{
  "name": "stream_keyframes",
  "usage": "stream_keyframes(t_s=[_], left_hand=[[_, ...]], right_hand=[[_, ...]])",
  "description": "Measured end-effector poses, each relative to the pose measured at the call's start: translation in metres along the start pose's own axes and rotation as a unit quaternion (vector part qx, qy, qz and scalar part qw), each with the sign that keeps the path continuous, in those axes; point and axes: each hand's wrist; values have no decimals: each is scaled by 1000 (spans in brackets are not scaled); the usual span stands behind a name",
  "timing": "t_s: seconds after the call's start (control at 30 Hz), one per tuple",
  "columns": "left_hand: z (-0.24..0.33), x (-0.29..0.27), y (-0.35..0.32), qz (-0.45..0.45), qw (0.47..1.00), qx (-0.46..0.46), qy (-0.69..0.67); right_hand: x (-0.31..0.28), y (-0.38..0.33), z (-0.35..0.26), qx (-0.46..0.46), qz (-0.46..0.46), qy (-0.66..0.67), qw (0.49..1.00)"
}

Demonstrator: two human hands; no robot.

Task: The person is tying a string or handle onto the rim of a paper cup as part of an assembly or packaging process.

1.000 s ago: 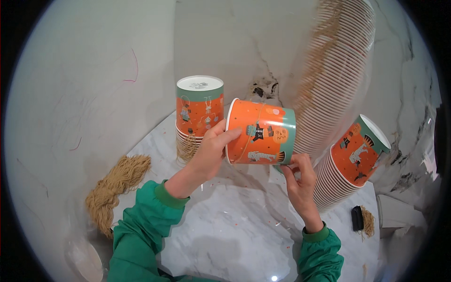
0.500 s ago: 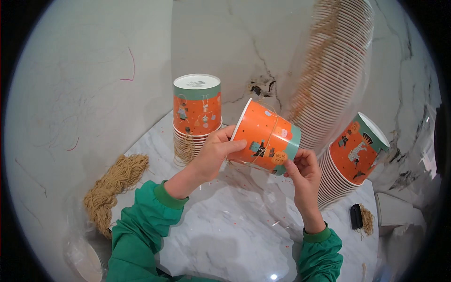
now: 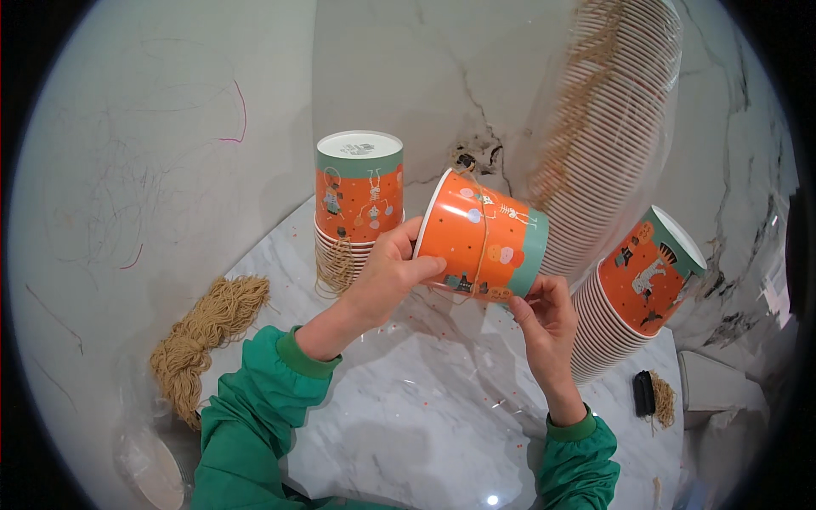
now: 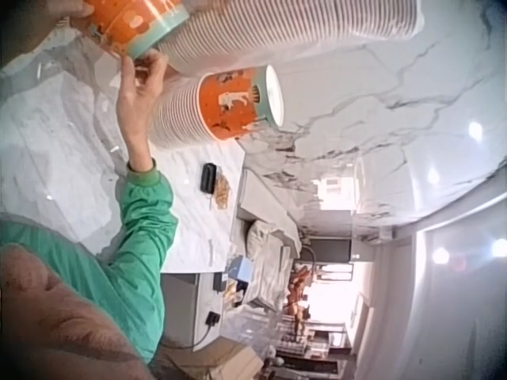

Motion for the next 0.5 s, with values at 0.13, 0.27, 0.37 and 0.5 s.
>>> stream_keyframes(t_s=[0.13, 0.27, 0.37, 0.5], left_hand=[[0, 1, 0, -1, 1000, 2, 13], [0, 1, -1, -5, 1000, 6, 2], [3, 3, -1, 9, 1000, 15, 10], [7, 7, 0, 36, 998, 17, -51]], right_hand=[[-1, 0, 0, -28, 5, -21, 999], [0, -1, 0, -40, 13, -43, 998], [-1, 0, 0, -80, 14, -91, 993], [-1, 2, 2, -120, 16, -124, 985]])
Point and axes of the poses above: each hand's wrist, its own y-axis towards the middle knuckle, its own x-axis out of the palm, z = x × y, and after that the axes turned 2 degrees about x, right-handed
